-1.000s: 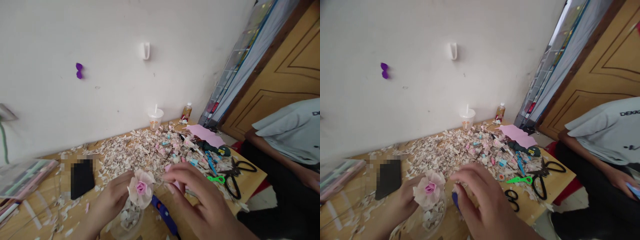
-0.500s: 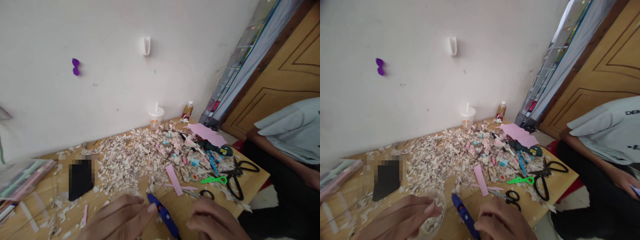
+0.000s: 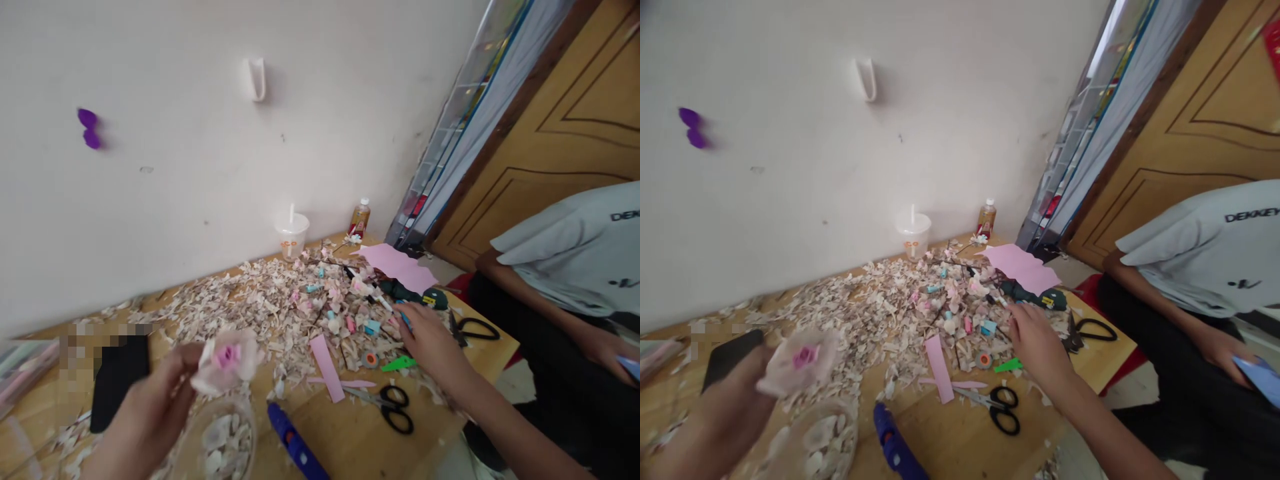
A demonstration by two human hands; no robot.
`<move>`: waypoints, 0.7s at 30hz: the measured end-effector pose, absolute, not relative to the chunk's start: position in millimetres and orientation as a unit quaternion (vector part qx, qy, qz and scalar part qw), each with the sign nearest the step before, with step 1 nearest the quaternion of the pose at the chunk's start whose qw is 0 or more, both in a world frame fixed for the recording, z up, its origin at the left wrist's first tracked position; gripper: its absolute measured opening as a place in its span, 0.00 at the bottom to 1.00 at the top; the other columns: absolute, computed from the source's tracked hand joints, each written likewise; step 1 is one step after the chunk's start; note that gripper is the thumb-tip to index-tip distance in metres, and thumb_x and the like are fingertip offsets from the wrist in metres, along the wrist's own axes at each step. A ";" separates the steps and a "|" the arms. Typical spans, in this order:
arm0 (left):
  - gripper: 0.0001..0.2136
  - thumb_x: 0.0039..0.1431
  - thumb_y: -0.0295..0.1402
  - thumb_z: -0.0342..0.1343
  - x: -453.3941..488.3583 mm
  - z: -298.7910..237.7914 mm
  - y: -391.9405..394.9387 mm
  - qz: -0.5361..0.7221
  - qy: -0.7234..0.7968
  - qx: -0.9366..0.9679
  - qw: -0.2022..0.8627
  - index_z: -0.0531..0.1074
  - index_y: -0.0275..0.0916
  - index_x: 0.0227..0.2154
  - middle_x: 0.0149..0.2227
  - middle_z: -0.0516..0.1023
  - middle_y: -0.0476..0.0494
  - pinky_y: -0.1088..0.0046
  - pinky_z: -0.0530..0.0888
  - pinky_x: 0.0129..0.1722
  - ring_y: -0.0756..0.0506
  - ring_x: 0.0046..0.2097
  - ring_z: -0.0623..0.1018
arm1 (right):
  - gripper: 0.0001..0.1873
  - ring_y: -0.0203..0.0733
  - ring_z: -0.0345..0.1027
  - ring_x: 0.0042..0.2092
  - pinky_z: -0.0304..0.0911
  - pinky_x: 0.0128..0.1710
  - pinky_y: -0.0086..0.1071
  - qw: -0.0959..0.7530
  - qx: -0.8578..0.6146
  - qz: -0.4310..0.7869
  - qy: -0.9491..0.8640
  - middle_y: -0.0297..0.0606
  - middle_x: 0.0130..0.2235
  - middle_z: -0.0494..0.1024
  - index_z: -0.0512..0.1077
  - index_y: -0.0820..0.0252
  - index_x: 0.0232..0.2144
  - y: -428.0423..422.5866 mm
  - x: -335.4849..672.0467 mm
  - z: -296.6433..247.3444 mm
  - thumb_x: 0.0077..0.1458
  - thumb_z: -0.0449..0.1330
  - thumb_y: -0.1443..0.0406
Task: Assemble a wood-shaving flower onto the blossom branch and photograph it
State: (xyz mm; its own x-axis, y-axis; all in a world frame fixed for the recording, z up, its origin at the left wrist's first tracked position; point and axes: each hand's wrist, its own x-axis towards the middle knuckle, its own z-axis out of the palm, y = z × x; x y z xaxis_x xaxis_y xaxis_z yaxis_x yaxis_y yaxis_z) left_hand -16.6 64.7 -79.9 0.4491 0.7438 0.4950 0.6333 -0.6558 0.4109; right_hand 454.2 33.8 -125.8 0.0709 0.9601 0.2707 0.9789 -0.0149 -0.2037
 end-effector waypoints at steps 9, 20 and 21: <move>0.26 0.59 0.61 0.47 -25.0 -117.5 175.3 0.285 0.538 0.791 0.057 0.75 0.43 0.28 0.35 0.83 0.39 0.58 0.74 0.49 0.37 0.43 0.81 | 0.17 0.51 0.70 0.56 0.68 0.56 0.51 -0.014 -0.639 -0.033 -0.768 0.45 0.57 0.73 0.72 0.60 0.53 150.9 466.3 -113.3 0.66 0.62 0.60; 0.14 0.67 0.40 0.58 -28.1 -158.8 183.5 0.179 0.591 0.776 0.126 0.74 0.37 0.50 0.52 0.77 0.40 0.54 0.77 0.51 0.41 0.51 0.79 | 0.18 0.50 0.72 0.54 0.71 0.52 0.49 -0.069 -0.593 -0.004 -0.802 0.45 0.56 0.74 0.71 0.61 0.54 170.0 463.9 -108.1 0.66 0.63 0.60; 0.15 0.67 0.39 0.58 -28.1 -160.3 183.9 0.172 0.597 0.772 0.134 0.73 0.37 0.52 0.53 0.76 0.40 0.55 0.77 0.50 0.41 0.51 0.78 | 0.18 0.50 0.73 0.53 0.71 0.52 0.48 -0.068 -0.594 0.003 -0.801 0.46 0.56 0.74 0.71 0.62 0.54 171.0 464.1 -107.9 0.65 0.63 0.60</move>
